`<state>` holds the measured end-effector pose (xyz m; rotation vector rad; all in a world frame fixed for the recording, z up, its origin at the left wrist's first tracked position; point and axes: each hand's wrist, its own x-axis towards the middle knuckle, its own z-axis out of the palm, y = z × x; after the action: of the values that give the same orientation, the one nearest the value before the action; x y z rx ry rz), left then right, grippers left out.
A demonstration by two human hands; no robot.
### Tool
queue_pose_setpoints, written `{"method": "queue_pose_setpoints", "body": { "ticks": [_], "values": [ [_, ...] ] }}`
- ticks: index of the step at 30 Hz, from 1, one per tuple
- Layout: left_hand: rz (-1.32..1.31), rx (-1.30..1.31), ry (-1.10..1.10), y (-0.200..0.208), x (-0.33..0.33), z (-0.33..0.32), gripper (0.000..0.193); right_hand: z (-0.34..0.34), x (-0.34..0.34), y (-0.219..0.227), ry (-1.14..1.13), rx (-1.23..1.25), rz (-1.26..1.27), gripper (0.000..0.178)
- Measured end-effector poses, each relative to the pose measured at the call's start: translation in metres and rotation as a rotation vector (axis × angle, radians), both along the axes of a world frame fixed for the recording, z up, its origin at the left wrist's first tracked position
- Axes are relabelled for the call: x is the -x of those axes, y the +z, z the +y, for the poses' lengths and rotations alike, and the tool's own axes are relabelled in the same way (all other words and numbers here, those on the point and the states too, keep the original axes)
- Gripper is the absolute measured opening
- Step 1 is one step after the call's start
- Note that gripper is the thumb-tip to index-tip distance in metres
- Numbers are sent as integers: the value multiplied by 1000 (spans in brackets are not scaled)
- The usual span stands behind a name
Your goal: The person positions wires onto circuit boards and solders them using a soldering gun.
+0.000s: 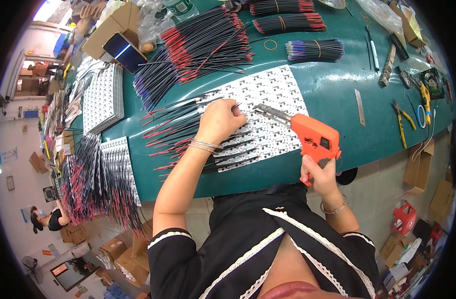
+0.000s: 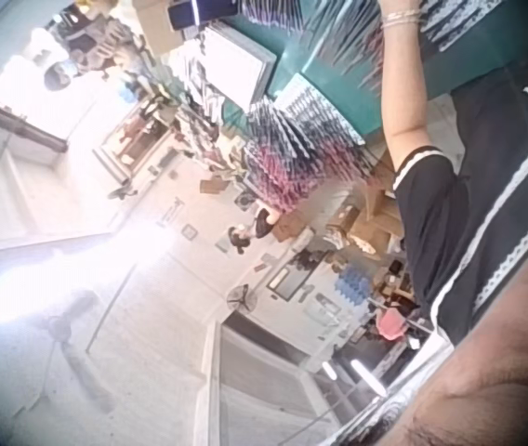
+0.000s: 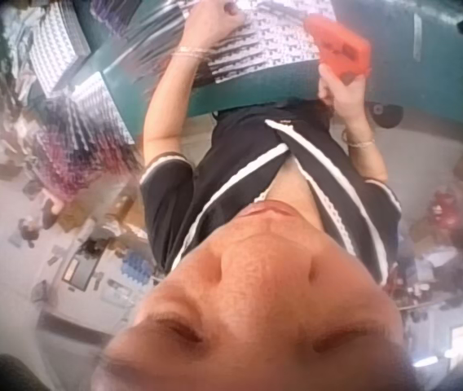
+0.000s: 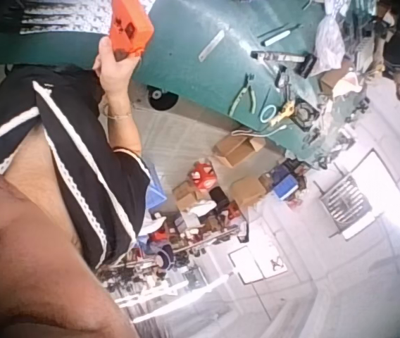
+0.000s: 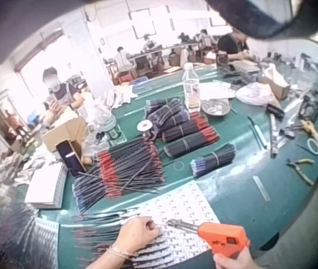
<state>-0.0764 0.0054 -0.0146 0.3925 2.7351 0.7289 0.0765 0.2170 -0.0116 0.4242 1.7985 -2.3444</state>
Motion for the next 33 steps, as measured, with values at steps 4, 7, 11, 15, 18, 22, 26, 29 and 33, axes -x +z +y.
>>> {"method": "queue_pose_setpoints", "body": {
  "ticks": [4,7,11,15,18,22,26,29,33],
  "values": [
    [20,-1,-14,-1,0,-1,20,11,1,3,-64,27,70,21],
    [33,-7,-31,-1,-1,-2,22,18,2,6,-119,13,140,25],
    [5,-55,-47,9,-4,-10,21,22,10,15,-223,56,195,24],
    [324,-395,189,63,-5,-49,12,29,12,22,-270,8,245,26],
    [818,-598,451,108,-19,-102,14,37,15,25,-308,5,256,27],
    [1209,-927,768,123,-38,-150,15,37,19,28,-333,35,262,28],
    [1288,-618,826,65,-38,-181,7,33,24,27,-289,-9,279,28],
    [1167,-667,772,32,-35,-177,17,35,24,28,-276,-12,284,29],
    [974,-815,774,11,-30,-171,14,35,23,27,-270,-18,276,29]
  ]
}}
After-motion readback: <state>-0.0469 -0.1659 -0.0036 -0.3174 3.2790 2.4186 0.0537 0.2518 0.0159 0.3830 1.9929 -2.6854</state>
